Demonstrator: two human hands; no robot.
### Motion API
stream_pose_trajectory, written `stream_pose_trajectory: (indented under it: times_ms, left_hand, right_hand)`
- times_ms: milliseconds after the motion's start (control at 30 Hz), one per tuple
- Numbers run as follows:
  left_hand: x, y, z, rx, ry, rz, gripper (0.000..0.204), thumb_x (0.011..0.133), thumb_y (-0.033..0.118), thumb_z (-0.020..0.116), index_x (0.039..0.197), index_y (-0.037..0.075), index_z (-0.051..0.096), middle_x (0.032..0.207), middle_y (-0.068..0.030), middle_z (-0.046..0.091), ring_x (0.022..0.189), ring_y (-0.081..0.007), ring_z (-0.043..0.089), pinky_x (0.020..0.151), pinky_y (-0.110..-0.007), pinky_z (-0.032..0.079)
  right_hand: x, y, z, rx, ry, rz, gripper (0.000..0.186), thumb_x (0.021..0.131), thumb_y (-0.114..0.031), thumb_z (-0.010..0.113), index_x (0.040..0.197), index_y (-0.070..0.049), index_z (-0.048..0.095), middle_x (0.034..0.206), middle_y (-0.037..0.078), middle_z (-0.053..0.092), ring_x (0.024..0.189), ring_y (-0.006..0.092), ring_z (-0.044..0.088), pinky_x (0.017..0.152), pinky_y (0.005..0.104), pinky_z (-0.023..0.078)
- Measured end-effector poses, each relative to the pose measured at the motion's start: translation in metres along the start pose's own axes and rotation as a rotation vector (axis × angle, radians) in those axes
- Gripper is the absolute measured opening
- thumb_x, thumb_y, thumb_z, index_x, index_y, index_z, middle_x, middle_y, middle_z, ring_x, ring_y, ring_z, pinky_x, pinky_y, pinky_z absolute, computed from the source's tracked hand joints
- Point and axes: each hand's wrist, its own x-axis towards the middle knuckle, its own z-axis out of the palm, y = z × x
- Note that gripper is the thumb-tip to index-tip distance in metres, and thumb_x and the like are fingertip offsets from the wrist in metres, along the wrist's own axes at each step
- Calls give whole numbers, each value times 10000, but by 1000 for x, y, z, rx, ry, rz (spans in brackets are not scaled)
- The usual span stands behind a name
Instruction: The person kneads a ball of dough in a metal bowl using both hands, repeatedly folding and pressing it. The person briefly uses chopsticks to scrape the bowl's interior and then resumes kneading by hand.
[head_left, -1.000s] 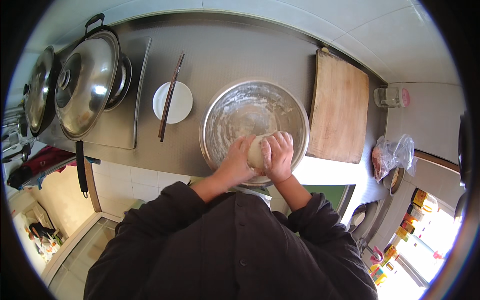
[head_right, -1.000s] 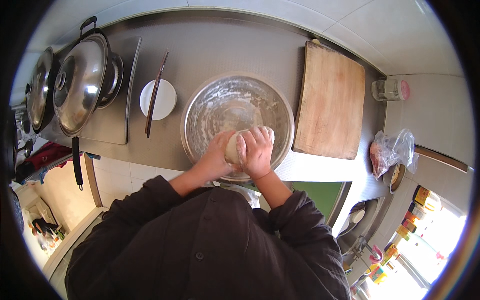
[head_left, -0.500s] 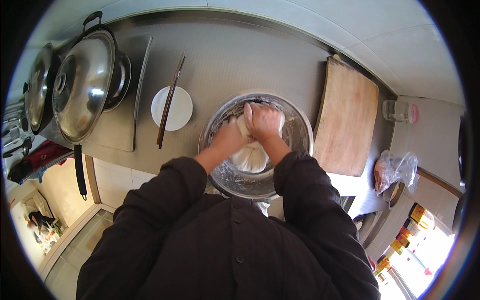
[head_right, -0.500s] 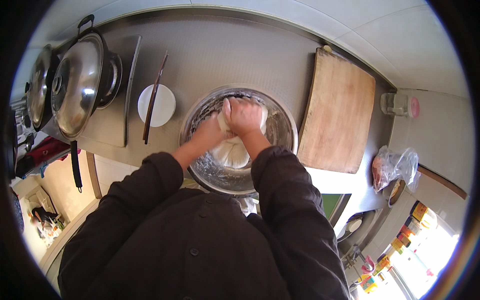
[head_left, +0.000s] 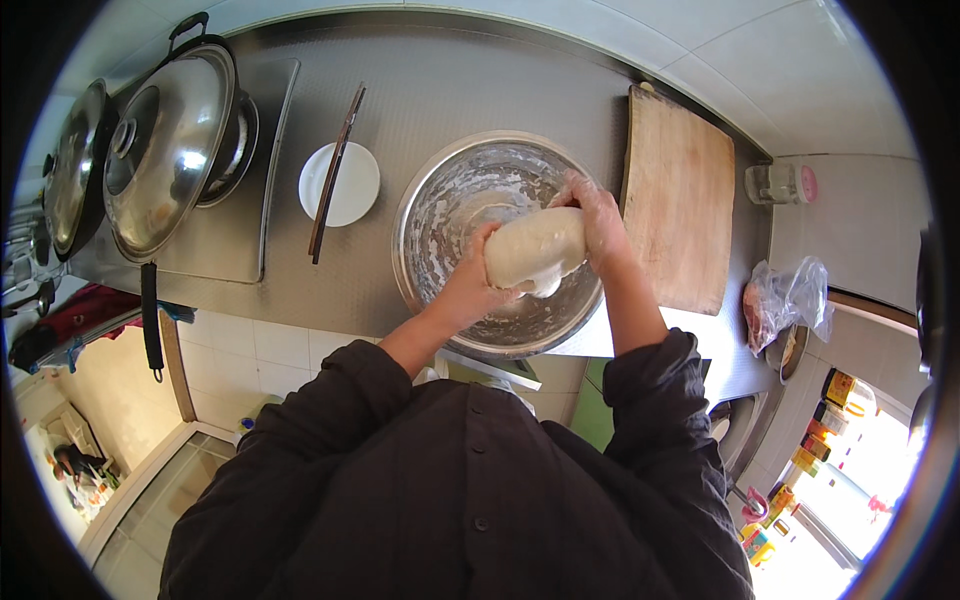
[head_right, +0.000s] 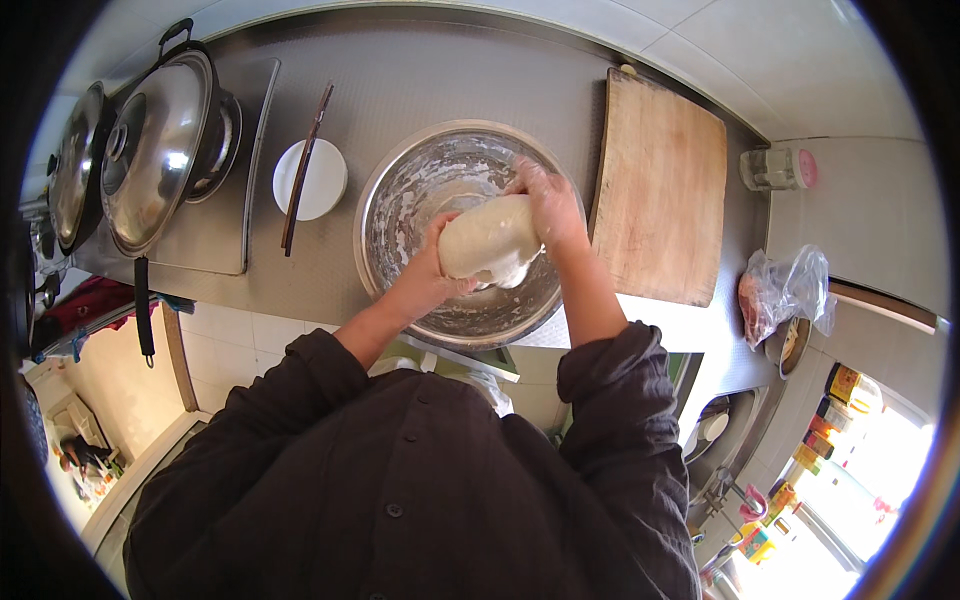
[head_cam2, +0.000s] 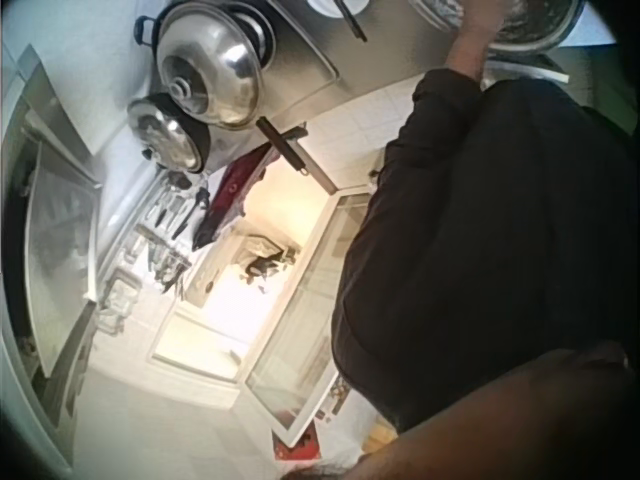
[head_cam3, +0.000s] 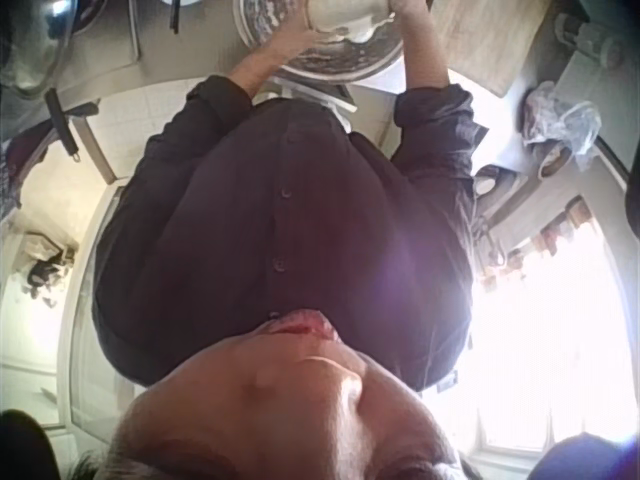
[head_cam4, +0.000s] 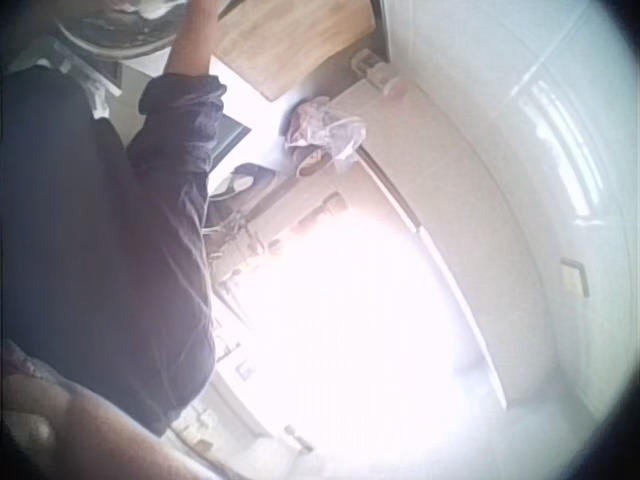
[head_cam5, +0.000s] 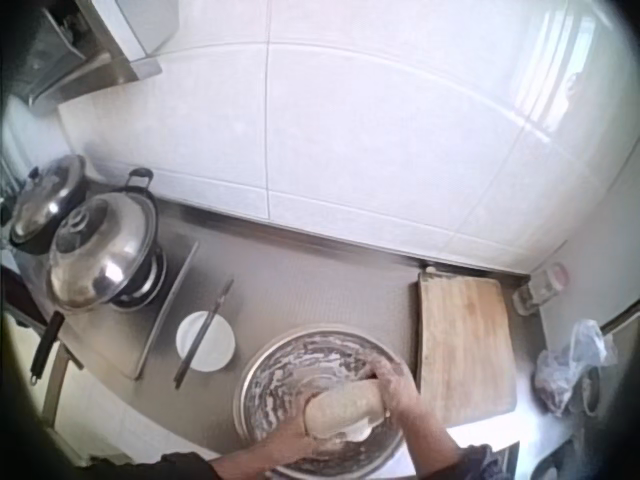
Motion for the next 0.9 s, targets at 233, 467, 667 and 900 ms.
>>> stream_pose_trajectory:
  times_ms: [233,467,667,900]
  left_hand:
    - [-37,-8,6,748,-22,308,672,766,199,668,1322,4,344,1377,-257,308,1290,-426,297,1071,-463,267]
    - [-4,-4,-3,881,121,100,524,814,126,546,1277,-9,342,1218,-305,414,1098,-449,448,935,-457,392]
    - [61,11,-30,920,146,-256,462,799,155,568,1183,-16,376,911,-310,601,860,-461,597,778,-517,477]
    - [90,21,-47,920,55,-317,598,749,315,684,1173,5,396,1001,-287,610,916,-464,583,806,-499,468]
  right_hand:
    - [-93,25,68,-676,362,-811,187,757,-254,579,831,-83,589,861,117,564,810,316,535,776,448,388]
    - [-24,54,80,-578,280,-902,222,754,-246,553,907,-88,587,909,120,554,858,318,522,820,466,366]
    - [54,30,93,-643,285,-811,200,851,-257,507,798,-81,586,765,128,592,741,334,573,680,444,440]
    - [68,13,96,-541,292,-610,348,914,-326,465,772,-43,611,684,166,574,700,357,574,639,448,447]
